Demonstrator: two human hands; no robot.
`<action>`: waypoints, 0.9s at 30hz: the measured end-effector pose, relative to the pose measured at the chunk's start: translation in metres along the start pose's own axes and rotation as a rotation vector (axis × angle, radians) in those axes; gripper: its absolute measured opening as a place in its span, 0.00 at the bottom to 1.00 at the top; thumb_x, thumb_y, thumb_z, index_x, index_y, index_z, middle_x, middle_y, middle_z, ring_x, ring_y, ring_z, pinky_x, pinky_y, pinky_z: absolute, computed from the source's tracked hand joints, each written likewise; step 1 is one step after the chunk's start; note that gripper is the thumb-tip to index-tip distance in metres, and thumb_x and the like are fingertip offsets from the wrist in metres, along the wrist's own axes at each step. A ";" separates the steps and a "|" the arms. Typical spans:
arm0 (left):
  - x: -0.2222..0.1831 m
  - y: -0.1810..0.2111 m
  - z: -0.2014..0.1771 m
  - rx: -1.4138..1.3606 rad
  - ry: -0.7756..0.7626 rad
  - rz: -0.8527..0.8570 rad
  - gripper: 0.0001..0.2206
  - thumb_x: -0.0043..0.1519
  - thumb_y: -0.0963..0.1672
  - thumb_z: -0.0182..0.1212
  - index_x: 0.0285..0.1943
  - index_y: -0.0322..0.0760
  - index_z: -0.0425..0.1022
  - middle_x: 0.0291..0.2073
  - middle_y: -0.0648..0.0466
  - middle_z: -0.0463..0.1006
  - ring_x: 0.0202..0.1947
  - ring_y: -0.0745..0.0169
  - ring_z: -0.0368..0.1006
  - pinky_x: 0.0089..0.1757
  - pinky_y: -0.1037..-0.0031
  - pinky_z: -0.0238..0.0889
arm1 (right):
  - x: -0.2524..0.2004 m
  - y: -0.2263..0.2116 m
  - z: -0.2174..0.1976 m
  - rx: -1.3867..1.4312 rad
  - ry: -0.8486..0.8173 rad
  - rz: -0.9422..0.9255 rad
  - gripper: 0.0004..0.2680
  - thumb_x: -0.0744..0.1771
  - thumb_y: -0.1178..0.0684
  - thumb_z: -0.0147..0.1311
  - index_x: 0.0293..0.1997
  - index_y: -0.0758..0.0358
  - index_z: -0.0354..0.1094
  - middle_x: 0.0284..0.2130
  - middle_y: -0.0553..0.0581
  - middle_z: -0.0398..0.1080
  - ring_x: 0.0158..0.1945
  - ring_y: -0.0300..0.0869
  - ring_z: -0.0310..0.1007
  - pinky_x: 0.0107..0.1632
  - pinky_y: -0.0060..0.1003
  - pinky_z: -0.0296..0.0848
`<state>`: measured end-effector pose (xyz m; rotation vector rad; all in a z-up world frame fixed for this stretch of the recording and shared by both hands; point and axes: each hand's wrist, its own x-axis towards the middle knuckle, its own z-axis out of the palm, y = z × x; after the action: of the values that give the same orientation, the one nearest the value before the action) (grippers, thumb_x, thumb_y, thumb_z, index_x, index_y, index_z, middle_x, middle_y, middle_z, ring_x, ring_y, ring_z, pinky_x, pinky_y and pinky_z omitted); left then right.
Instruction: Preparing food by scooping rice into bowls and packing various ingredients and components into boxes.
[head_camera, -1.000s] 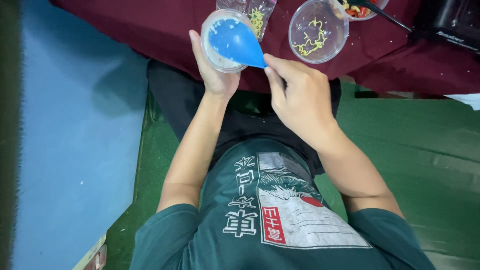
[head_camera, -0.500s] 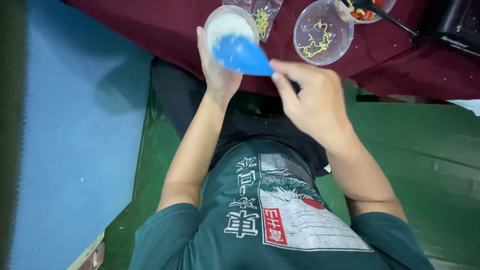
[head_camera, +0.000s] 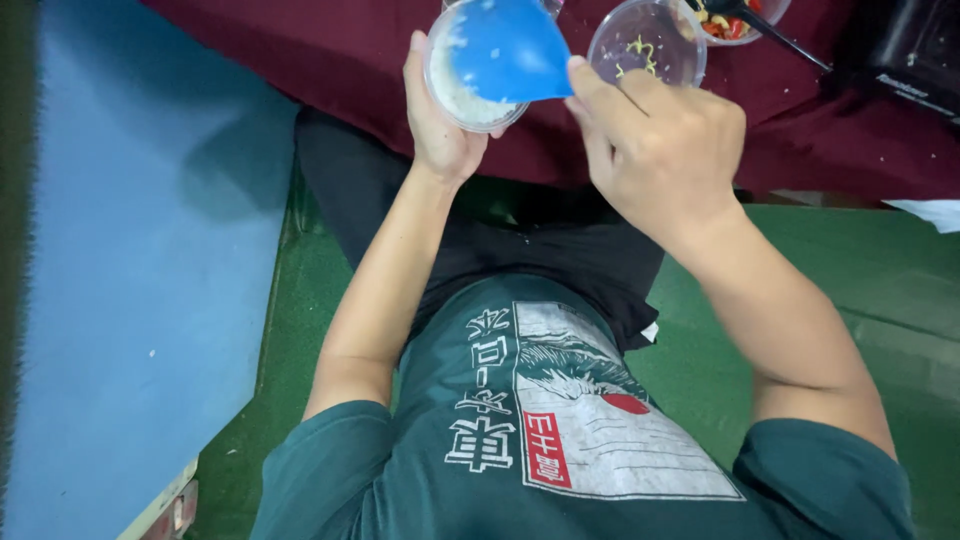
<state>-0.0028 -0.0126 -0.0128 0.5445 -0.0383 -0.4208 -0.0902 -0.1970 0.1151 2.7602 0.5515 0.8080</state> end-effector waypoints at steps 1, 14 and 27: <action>0.000 0.003 0.004 0.017 -0.015 0.003 0.32 0.65 0.61 0.41 0.53 0.30 0.72 0.32 0.42 0.74 0.21 0.51 0.67 0.18 0.69 0.55 | -0.002 0.001 0.005 0.086 0.002 -0.025 0.07 0.73 0.48 0.68 0.56 0.45 0.79 0.27 0.42 0.67 0.23 0.39 0.65 0.23 0.34 0.56; -0.003 0.007 0.014 0.018 0.040 -0.066 0.36 0.64 0.61 0.42 0.63 0.26 0.68 0.39 0.37 0.78 0.16 0.54 0.64 0.16 0.73 0.54 | -0.012 0.015 0.018 0.071 0.063 -0.036 0.05 0.71 0.51 0.69 0.52 0.46 0.80 0.27 0.42 0.68 0.24 0.36 0.65 0.25 0.31 0.56; -0.016 0.004 0.034 -0.015 0.178 -0.049 0.19 0.67 0.56 0.49 0.44 0.41 0.76 0.28 0.42 0.80 0.16 0.53 0.72 0.16 0.81 0.60 | -0.039 0.037 0.000 0.705 0.089 0.394 0.06 0.70 0.55 0.63 0.51 0.55 0.80 0.34 0.53 0.78 0.38 0.51 0.80 0.40 0.41 0.77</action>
<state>-0.0204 -0.0199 0.0195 0.5666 0.1489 -0.4183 -0.1101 -0.2464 0.1073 3.5728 0.3533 0.9657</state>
